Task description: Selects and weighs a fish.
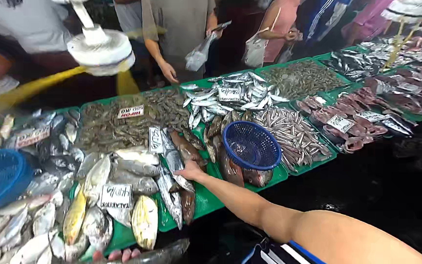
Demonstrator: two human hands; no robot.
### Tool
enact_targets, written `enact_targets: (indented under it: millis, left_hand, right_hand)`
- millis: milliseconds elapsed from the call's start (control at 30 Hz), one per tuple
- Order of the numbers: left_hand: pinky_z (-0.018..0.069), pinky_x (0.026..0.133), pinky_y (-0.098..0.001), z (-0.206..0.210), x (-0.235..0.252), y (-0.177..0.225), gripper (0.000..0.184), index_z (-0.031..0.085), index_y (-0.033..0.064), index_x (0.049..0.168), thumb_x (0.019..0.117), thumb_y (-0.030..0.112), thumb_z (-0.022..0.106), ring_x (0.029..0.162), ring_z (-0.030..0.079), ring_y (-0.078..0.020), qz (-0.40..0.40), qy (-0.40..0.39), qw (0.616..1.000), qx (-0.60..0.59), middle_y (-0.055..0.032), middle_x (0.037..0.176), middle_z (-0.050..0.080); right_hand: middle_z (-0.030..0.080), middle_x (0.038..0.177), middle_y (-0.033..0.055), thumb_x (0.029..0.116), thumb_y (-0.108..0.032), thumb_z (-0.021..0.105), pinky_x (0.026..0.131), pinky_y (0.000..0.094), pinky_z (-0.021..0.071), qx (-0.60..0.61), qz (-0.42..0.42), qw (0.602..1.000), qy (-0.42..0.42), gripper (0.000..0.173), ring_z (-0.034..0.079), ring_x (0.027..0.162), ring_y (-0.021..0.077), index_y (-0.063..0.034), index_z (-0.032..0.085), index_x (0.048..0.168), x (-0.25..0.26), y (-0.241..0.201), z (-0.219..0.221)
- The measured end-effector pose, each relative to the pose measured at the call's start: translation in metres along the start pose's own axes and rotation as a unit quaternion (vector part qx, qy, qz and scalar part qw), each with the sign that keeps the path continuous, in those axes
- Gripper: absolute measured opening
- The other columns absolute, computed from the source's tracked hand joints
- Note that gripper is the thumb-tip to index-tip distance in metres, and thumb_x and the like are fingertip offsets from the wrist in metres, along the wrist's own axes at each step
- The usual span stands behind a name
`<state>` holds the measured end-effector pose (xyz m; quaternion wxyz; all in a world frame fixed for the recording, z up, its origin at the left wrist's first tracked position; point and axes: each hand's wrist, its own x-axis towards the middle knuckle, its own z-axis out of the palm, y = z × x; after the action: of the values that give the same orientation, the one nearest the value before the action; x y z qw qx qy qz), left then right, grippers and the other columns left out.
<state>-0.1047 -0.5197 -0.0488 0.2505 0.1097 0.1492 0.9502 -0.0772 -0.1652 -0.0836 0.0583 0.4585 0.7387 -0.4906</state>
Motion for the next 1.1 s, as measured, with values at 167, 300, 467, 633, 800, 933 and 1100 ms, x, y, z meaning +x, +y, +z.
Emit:
enact_targets:
  millis: [167, 300, 467, 633, 800, 933, 1100]
  left_hand:
    - [0.0611, 0.088, -0.0469, 0.012, -0.024, -0.007, 0.06, 0.055, 0.0181, 0.146, 0.0907, 0.031, 0.075, 0.102, 0.072, -0.0262, 0.031, 0.025, 0.999, 0.023, -0.0094, 0.119, 0.072]
    - [0.0599, 0.091, -0.0492, 0.017, -0.05, -0.025, 0.059, 0.053, 0.0187, 0.147, 0.093, 0.031, 0.073, 0.106, 0.071, -0.0278, 0.047, 0.028, 0.998, 0.015, -0.0104, 0.123, 0.07]
    - [0.0584, 0.095, -0.0524, 0.046, -0.08, -0.049, 0.058, 0.052, 0.017, 0.149, 0.0951, 0.027, 0.069, 0.109, 0.071, -0.0305, 0.098, 0.044, 0.994, 0.033, -0.012, 0.125, 0.069]
    - [0.0589, 0.094, -0.0526, 0.072, -0.111, -0.068, 0.058, 0.052, 0.0155, 0.149, 0.0954, 0.028, 0.069, 0.11, 0.07, -0.0317, 0.109, 0.046, 0.992, 0.048, -0.0131, 0.125, 0.069]
    - [0.0588, 0.095, -0.0507, 0.082, -0.148, -0.085, 0.056, 0.055, 0.0172, 0.147, 0.0944, 0.028, 0.071, 0.112, 0.07, -0.0291, 0.088, 0.063, 0.993, 0.056, -0.0104, 0.126, 0.069]
    - [0.0586, 0.095, -0.0495, 0.077, -0.157, -0.097, 0.055, 0.055, 0.0181, 0.146, 0.0949, 0.03, 0.071, 0.112, 0.07, -0.0283, 0.086, 0.066, 0.992, 0.069, -0.0104, 0.125, 0.069]
    - [0.0577, 0.097, -0.0503, 0.077, -0.152, -0.111, 0.053, 0.055, 0.0174, 0.146, 0.0961, 0.03, 0.069, 0.113, 0.07, -0.0291, 0.077, 0.05, 0.994, 0.052, -0.011, 0.126, 0.069]
  right_hand:
    - [0.075, 0.109, 0.0086, 0.0948, -0.043, 0.067, 0.091, 0.0492, 0.0598, -0.074, -0.159, 0.978, 0.109, 0.045, 0.073, 0.098, 0.023, -0.0102, 0.068, 0.125, -0.07, 0.045, -0.085]
    - [0.066, 0.121, 0.0198, 0.0976, -0.033, 0.064, 0.088, 0.0469, 0.0608, -0.137, -0.22, 0.873, 0.412, 0.044, 0.07, 0.102, 0.0288, -0.0017, 0.063, 0.128, -0.11, 0.103, -0.193]
    - [0.068, 0.12, 0.0217, 0.0975, -0.036, 0.066, 0.102, 0.0466, 0.0525, -0.16, -0.244, 0.763, 0.576, 0.041, 0.066, 0.113, 0.0335, -0.0024, 0.071, 0.12, -0.126, 0.152, -0.269]
    - [0.061, 0.14, 0.0184, 0.0938, -0.054, 0.065, 0.118, 0.0507, 0.0335, -0.187, -0.212, 0.718, 0.636, 0.063, 0.052, 0.135, 0.0366, -0.0069, 0.065, 0.134, -0.097, 0.211, -0.327]
    - [0.043, 0.158, 0.022, 0.0917, -0.064, 0.059, 0.114, 0.0679, 0.0318, -0.186, -0.131, 0.806, 0.546, 0.086, 0.038, 0.146, 0.0454, -0.0085, 0.042, 0.155, -0.087, 0.231, -0.378]
    - [0.031, 0.166, 0.0181, 0.0846, -0.071, 0.061, 0.106, 0.0757, 0.0324, -0.244, -0.123, 0.802, 0.532, 0.1, 0.034, 0.147, 0.0476, -0.0178, 0.028, 0.163, -0.07, 0.25, -0.377]
    - [0.055, 0.145, 0.0227, 0.0892, -0.064, 0.063, 0.106, 0.069, 0.0383, -0.266, -0.24, 0.741, 0.568, 0.078, 0.052, 0.131, 0.0467, -0.0128, 0.055, 0.147, -0.108, 0.267, -0.317]
